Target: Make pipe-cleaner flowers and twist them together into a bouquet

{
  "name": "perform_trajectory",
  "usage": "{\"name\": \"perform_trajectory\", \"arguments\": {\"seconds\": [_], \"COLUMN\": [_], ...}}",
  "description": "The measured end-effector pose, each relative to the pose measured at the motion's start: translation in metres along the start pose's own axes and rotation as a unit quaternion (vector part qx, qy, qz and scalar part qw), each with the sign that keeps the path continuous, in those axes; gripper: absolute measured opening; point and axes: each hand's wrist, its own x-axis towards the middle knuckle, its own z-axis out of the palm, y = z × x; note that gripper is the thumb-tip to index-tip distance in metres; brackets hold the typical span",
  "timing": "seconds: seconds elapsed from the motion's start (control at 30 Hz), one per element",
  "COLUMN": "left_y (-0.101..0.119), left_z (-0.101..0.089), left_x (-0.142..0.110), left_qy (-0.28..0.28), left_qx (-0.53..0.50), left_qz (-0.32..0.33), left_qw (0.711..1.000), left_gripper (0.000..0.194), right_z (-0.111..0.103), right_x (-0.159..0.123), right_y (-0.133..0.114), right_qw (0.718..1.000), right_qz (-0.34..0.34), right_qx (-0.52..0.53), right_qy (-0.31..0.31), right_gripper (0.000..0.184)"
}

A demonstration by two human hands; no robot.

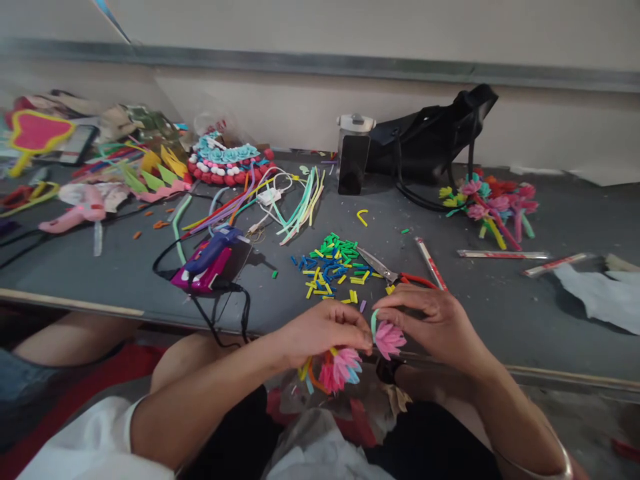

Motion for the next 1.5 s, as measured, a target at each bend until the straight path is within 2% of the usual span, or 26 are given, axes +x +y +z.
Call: {"name": "perform_trajectory", "arguments": {"seconds": [0.23, 0.33, 0.4, 0.5, 0.63, 0.8, 0.97, 1.13, 1.3, 1.5], "left_y": [-0.004, -0.006, -0.007, -0.007, -0.004, -0.001, -0.003, -0.006, -0.001, 0.000], "left_z": [0.002, 0.002, 0.002, 0.004, 0.008, 0.007, -0.004, -0.010, -0.010, -0.005], "left_x": [0.003, 0.005, 0.007, 0.008, 0.009, 0.009, 0.008, 0.009, 0.004, 0.000], "left_qy": [0.028, 0.056, 0.075, 0.112, 0.152, 0.140, 0.093, 0.046, -0.007, 0.050], "left_qx": [0.133, 0.157, 0.151, 0.102, -0.036, -0.178, -0.235, -0.245, -0.174, -0.058], "left_qz": [0.036, 0.056, 0.071, 0.076, 0.045, 0.027, 0.046, 0.062, 0.068, 0.053], "left_qw": [0.990, 0.984, 0.983, 0.985, 0.987, 0.974, 0.966, 0.966, 0.982, 0.996], "left_gripper": [0.014, 0.014, 0.013, 0.013, 0.014, 0.018, 0.019, 0.018, 0.021, 0.029], "right_z": [-0.006, -0.006, -0.005, 0.000, 0.007, 0.015, 0.019, 0.024, 0.023, 0.020], "right_x": [0.000, -0.002, -0.004, -0.007, -0.012, -0.014, -0.012, -0.010, -0.010, -0.010], "right_y": [-0.004, -0.011, -0.016, -0.021, -0.023, -0.023, -0.020, -0.014, -0.002, 0.002], "right_qw": [1.000, 0.999, 0.998, 0.988, 0.974, 0.962, 0.954, 0.968, 0.988, 0.998], "right_qz": [-0.004, -0.011, -0.040, -0.106, -0.153, -0.173, -0.187, -0.140, -0.088, 0.001], "right_qx": [0.001, -0.017, -0.048, -0.112, -0.166, -0.211, -0.233, -0.205, -0.114, -0.046], "right_qy": [-0.022, -0.026, -0.017, 0.000, 0.004, 0.001, 0.020, 0.030, 0.061, 0.034], "right_gripper": [0.010, 0.012, 0.013, 0.012, 0.011, 0.011, 0.016, 0.018, 0.015, 0.013]}}
